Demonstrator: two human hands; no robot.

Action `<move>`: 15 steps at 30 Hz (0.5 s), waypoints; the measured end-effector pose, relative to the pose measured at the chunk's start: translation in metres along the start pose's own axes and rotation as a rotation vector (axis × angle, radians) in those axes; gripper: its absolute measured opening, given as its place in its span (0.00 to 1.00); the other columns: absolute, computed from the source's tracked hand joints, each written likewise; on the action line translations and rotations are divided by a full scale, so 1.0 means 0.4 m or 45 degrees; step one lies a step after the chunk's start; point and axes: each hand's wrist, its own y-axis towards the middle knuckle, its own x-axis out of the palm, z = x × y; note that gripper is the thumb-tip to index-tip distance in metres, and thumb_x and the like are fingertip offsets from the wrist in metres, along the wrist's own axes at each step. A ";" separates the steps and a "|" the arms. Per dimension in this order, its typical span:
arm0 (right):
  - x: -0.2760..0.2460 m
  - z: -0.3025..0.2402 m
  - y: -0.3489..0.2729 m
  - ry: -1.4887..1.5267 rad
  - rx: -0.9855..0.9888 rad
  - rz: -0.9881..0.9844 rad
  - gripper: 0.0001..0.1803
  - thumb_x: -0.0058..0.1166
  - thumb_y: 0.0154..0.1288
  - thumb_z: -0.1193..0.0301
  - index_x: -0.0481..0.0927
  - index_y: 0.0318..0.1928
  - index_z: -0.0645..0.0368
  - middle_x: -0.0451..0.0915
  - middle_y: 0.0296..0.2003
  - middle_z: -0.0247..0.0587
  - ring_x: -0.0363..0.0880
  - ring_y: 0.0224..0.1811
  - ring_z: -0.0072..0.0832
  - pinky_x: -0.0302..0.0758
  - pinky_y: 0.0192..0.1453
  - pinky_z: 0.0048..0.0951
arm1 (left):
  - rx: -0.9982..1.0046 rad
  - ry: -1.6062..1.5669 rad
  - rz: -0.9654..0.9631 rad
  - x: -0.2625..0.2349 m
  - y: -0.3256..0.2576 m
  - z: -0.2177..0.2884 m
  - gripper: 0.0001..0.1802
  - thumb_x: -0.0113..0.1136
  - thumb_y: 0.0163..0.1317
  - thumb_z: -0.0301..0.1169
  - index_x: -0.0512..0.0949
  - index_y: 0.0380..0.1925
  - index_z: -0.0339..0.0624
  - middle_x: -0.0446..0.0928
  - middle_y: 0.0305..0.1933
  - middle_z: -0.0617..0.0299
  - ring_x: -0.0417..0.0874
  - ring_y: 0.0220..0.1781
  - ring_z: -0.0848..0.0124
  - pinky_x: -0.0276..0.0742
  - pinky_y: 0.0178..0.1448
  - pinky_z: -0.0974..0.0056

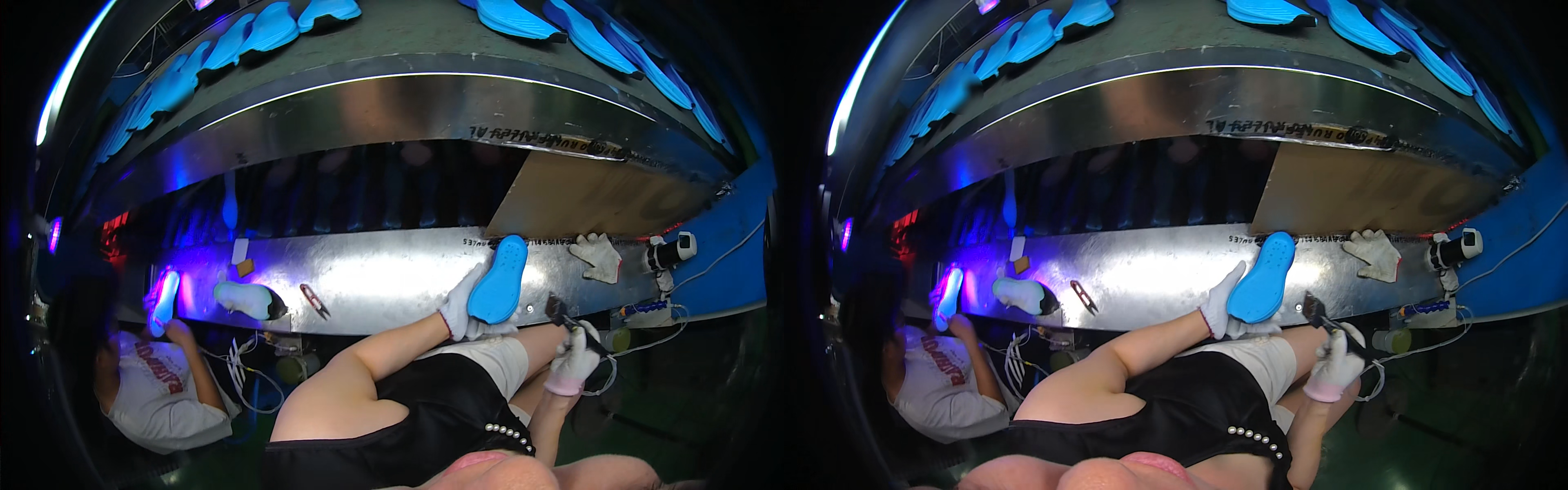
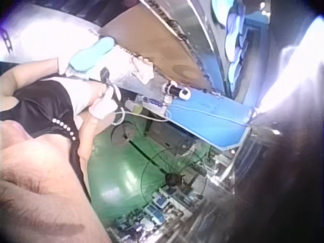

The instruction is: The person picks up a blue shoe sole from a conveyor belt, wipes the bottom surface using a handheld tool, and places the sole back onto the belt.

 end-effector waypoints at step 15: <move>0.097 -0.046 -0.064 -1.058 -0.565 -0.596 0.11 0.64 0.50 0.77 0.81 0.36 0.64 0.83 0.32 0.43 0.83 0.32 0.26 0.77 0.39 0.28 | 0.329 -0.138 -0.140 0.053 0.017 -0.078 0.35 0.39 0.68 0.57 0.71 0.55 0.35 0.77 0.48 0.44 0.80 0.46 0.51 0.78 0.51 0.51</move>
